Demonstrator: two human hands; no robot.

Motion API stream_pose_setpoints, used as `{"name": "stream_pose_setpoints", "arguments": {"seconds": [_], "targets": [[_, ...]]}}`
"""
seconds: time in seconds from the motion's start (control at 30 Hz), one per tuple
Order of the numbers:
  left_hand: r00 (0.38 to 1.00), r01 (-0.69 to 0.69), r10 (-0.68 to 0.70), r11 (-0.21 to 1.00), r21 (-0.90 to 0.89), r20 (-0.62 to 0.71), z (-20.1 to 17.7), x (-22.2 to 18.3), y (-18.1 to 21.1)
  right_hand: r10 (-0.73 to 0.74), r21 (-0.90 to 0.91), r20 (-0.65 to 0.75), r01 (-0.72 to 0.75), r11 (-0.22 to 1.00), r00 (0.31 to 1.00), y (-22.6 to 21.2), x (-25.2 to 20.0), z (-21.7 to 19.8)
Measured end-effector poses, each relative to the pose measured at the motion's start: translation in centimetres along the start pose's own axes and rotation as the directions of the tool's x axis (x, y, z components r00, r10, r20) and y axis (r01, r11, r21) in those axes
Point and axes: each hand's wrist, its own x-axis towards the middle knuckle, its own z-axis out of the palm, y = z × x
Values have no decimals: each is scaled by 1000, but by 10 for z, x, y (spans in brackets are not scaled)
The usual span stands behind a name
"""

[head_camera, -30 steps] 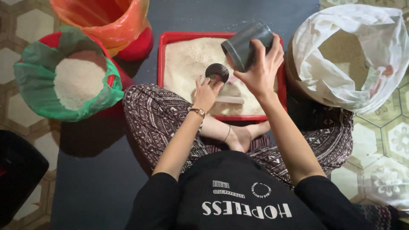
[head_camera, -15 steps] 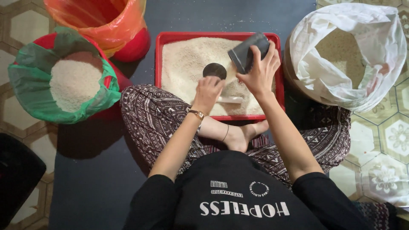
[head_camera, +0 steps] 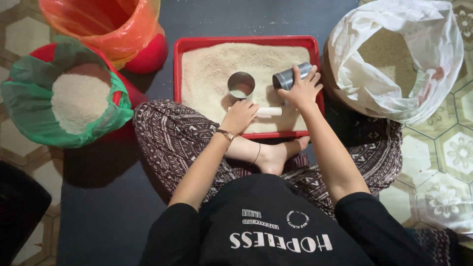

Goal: Sifting and transferring rice between bags, a tray, and a bucket using small metal cups while sitting on the floor.

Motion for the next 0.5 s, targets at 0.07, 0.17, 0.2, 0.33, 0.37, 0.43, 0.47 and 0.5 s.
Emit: {"name": "stream_pose_setpoints", "arguments": {"seconds": [0.07,0.17,0.2,0.33,0.37,0.43,0.47,0.5], "targets": [[997,42,-45,998,-49,-59,-19,-1,1,-2,1,11,2,1000,1000,-6,-1,-6],[966,122,-147,984,-128,-213,-89,1,26,-6,-17,8,6,1000,1000,-3,2,4],[928,163,-204,975,-154,-311,-119,3,38,-16,-35,-9,15,999,1000,0,4,9],[848,235,-322,940,-247,-420,-24,21,-45,4,-49,-28,-5,999,1000,-8,-18,-8],[840,318,-353,936,-153,-413,-11,27,-63,0,-51,-26,-1,999,1000,-10,-20,-11],[828,395,-381,917,-54,-413,-4,36,-83,-5,-50,-28,4,999,1000,-13,-22,-14],[843,417,-386,909,3,-374,-10,39,-85,-4,-44,-25,3,999,1000,-13,-21,-14],[856,437,-394,898,61,-334,-15,41,-87,-3,-38,-20,2,999,1000,-13,-21,-14]]}}
